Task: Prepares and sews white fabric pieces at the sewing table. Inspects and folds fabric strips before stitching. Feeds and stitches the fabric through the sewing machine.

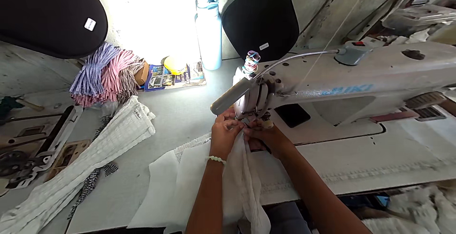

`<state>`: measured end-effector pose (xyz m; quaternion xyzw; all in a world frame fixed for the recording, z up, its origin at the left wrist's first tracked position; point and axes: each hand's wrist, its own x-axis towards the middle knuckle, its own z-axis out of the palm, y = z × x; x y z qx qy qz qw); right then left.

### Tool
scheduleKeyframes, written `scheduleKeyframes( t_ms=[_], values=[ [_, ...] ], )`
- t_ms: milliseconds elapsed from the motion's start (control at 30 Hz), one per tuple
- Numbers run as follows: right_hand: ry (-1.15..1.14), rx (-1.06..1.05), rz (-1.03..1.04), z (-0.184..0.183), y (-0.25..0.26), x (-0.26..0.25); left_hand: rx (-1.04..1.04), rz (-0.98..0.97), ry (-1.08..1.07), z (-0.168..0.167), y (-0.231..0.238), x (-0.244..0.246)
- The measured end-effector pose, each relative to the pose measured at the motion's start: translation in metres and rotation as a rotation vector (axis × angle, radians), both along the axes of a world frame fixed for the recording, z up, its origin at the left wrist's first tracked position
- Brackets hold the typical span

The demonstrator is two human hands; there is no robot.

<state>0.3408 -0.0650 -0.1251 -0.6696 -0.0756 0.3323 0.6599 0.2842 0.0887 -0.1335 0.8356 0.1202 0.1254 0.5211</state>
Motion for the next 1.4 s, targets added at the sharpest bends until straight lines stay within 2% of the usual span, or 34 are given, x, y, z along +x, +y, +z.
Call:
scheduleKeyframes(
  t_ms=[200,333,500,867,1400],
  values=[
    [-0.024,-0.120,-0.124,0.005,0.002,0.012,0.225,0.118,-0.125,-0.014,-0.006,0.004],
    [-0.121,-0.105,-0.123,-0.006,0.015,0.022,0.303,0.121,-0.133,-0.018,-0.008,0.005],
    [-0.115,-0.083,-0.137,-0.020,0.022,0.021,0.310,0.114,-0.106,-0.016,-0.008,0.005],
    [-0.121,-0.116,-0.147,-0.022,0.023,0.020,0.243,0.094,0.014,-0.009,-0.008,0.007],
    [-0.125,-0.165,-0.149,-0.018,0.023,0.018,0.323,0.097,-0.012,-0.011,-0.012,0.007]
  ],
)
